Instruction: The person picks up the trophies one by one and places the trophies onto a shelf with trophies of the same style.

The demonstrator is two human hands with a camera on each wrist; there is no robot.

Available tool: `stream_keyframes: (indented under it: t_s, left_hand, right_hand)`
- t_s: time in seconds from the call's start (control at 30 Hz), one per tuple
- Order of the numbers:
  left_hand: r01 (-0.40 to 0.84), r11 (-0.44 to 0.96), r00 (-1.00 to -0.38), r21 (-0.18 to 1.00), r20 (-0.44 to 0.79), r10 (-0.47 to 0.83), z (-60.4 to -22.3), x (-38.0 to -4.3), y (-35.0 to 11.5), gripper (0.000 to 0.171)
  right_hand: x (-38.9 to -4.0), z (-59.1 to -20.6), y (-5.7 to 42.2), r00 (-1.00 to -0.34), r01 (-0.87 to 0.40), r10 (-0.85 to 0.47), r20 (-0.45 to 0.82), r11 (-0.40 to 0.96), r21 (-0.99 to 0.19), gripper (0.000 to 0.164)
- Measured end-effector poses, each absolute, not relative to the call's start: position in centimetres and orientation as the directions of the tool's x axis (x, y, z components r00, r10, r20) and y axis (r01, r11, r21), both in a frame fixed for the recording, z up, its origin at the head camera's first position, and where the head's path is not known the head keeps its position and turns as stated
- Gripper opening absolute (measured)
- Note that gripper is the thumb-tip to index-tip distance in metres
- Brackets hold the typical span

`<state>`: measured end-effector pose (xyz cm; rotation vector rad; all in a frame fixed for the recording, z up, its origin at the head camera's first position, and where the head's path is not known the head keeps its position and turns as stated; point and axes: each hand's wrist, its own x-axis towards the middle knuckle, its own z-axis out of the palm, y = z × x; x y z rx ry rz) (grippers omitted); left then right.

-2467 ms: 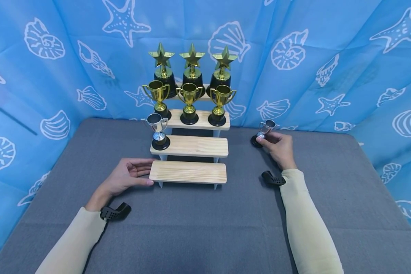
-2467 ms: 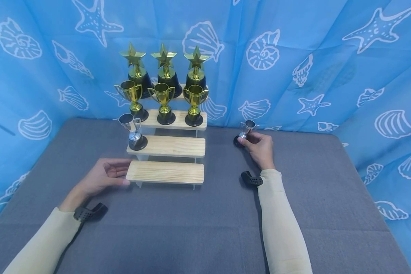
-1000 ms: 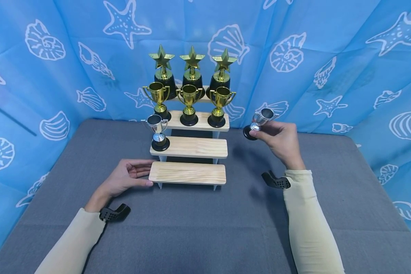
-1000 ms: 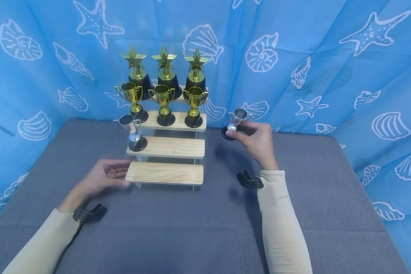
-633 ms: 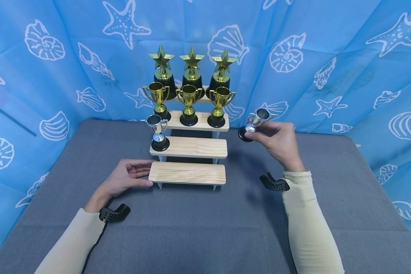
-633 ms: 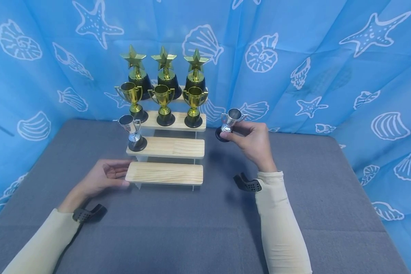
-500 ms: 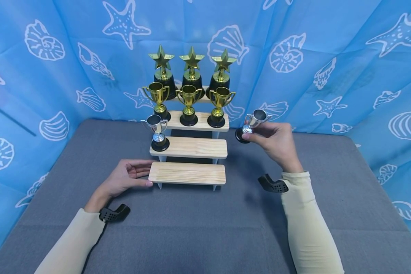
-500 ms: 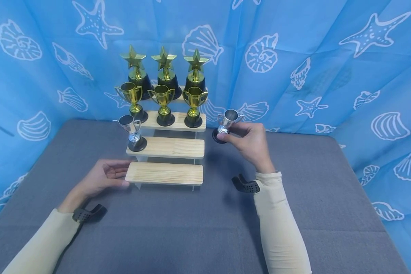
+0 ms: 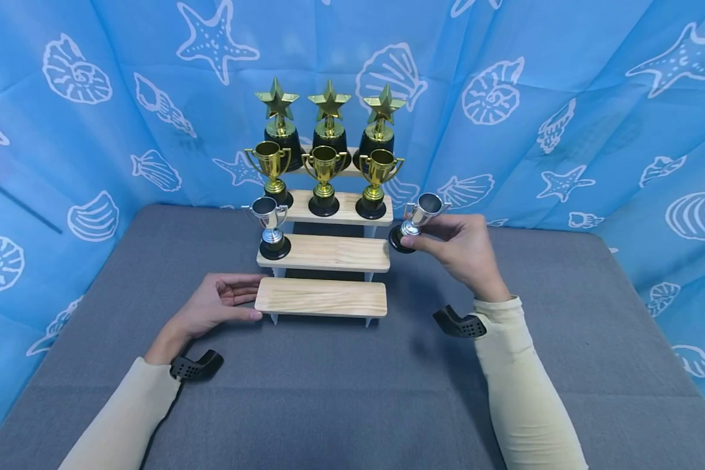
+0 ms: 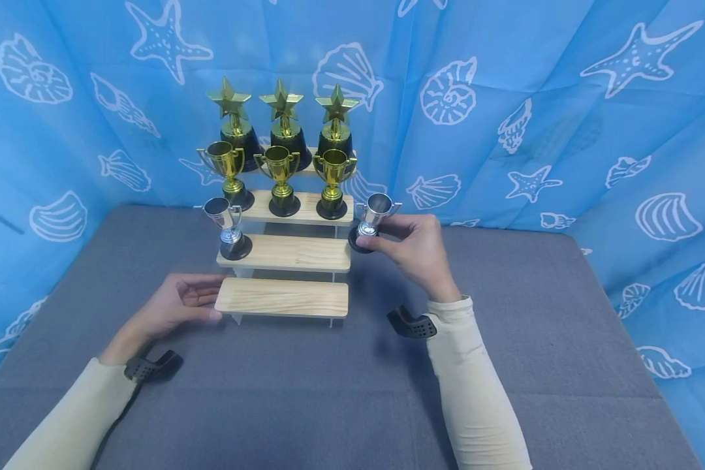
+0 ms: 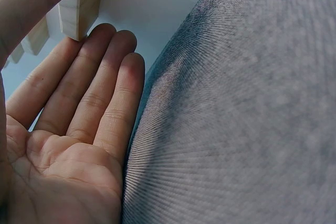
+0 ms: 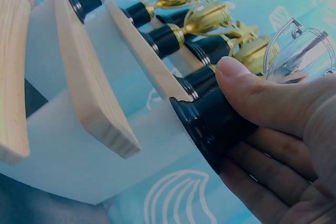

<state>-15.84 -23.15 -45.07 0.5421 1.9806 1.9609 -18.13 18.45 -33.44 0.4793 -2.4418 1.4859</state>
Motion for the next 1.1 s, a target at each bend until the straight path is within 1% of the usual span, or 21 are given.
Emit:
stream_keyframes:
  t_s: [0.23,0.67,1.1]
  left_hand:
    - [0.059,-0.004,-0.879,0.998,0.054,0.474,-45.1,-15.9,-23.2,0.074]
    - [0.063,-0.001,-0.879,0.998,0.056,0.473,-45.2,-15.9,-23.2,0.072]
    - [0.064,-0.009,-0.879,0.998,0.06,0.473,-45.3,-15.9,-23.3,0.073]
  right_hand:
    - [-17.7,-33.5,17.3,-0.919,-0.394,-0.175,0.353,0.39,-0.832,0.026]
    - [-17.2,-34.0,14.8,-0.912,-0.4,-0.226,0.342,0.305,-0.865,0.029]
    - [-17.5,-34.2,11.6,-0.907,-0.402,-0.25,0.338,0.281,-0.872,0.028]
